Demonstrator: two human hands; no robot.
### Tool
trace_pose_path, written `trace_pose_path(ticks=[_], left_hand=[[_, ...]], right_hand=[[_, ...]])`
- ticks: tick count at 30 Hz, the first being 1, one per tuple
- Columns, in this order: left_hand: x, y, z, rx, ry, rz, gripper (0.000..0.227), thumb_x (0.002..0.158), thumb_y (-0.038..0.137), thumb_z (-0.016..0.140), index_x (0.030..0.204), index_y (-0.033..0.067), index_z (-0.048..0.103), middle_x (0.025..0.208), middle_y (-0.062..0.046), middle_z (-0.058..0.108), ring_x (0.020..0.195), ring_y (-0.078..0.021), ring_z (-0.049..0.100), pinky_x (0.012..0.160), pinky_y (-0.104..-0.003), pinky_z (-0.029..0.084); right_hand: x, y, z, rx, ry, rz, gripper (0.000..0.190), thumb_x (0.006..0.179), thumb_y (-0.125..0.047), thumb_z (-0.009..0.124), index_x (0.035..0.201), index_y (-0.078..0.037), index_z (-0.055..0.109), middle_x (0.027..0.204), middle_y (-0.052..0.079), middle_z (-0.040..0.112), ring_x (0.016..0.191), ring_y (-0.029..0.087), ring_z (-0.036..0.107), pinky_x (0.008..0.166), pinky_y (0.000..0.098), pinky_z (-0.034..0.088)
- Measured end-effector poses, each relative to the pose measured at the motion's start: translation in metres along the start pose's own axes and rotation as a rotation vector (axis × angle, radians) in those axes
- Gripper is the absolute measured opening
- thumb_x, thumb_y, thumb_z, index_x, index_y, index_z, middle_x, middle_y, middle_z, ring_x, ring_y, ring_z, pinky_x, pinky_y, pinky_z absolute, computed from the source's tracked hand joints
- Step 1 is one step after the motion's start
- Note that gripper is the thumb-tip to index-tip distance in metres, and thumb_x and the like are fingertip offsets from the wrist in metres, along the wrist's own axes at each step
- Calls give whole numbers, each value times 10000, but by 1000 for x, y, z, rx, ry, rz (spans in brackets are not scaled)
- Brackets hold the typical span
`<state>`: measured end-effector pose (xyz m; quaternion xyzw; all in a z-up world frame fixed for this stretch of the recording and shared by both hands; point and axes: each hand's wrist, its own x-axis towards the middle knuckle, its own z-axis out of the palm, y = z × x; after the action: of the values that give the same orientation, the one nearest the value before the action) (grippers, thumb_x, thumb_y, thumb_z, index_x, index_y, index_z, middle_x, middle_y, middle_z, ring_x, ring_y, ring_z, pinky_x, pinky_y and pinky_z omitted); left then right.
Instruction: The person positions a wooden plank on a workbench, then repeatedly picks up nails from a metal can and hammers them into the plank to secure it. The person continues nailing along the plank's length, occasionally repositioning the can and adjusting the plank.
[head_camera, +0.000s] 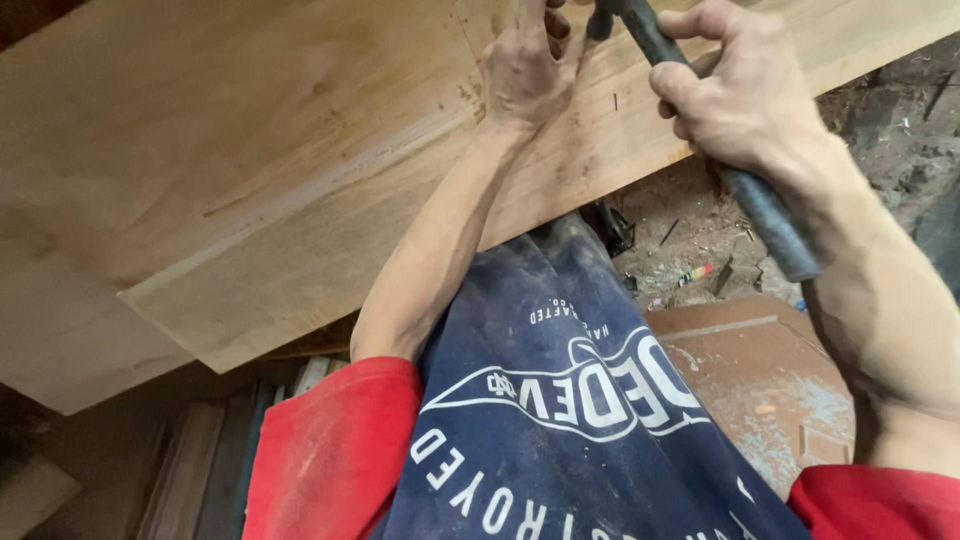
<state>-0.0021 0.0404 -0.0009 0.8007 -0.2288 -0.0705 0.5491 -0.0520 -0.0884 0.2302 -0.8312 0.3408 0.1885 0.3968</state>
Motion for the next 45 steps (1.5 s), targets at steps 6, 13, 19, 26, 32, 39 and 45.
trace_pose_path(ticks=[6,13,19,26,32,39,45], left_hand=[[-1,-2,0,-30,15,40,453,850,161,865,1162,114,540,859,-49,673,742,-222,700,662,-379,585],[5,-16,-8,-157,-97,14,436,879,91,818,1198,78,520,945,-87,659,760,-235,705,686,-383,598],[5,-23,3,-177,61,79,422,834,-99,595,1208,81,520,964,-140,630,873,-362,665,750,-459,549],[10,-22,1,-194,108,94,393,834,-51,647,1174,93,512,953,-124,628,838,-297,684,740,-418,573],[22,-20,3,-208,105,81,362,839,-67,627,1145,100,529,938,-123,628,835,-305,684,746,-418,571],[13,-13,-8,-209,94,87,379,820,-45,650,1153,85,524,962,-136,641,880,-322,690,764,-417,575],[10,-11,-10,-223,28,-28,374,836,-40,669,1169,77,543,947,-103,681,840,-249,722,749,-378,599]], right_hand=[[-5,-12,2,30,2,58,337,973,-79,638,1303,-17,621,741,68,661,560,124,605,461,273,475],[2,4,3,-64,56,-248,261,1026,-25,548,1266,42,625,923,114,693,710,141,664,579,316,552],[0,13,6,-65,123,-124,202,1070,-62,582,1223,57,640,836,207,724,640,174,673,553,324,527],[5,20,18,-134,159,-253,273,1053,-95,591,1294,31,604,930,160,704,720,159,680,581,346,567],[-7,23,26,-68,162,-101,338,1019,-105,633,1338,6,614,790,80,696,674,146,671,598,323,541],[-28,37,52,-114,180,-168,307,996,-85,648,1289,5,645,804,93,697,634,149,658,523,329,512],[-38,60,79,-91,375,-378,295,1041,-56,652,1313,41,591,855,174,706,669,191,678,577,312,512]])
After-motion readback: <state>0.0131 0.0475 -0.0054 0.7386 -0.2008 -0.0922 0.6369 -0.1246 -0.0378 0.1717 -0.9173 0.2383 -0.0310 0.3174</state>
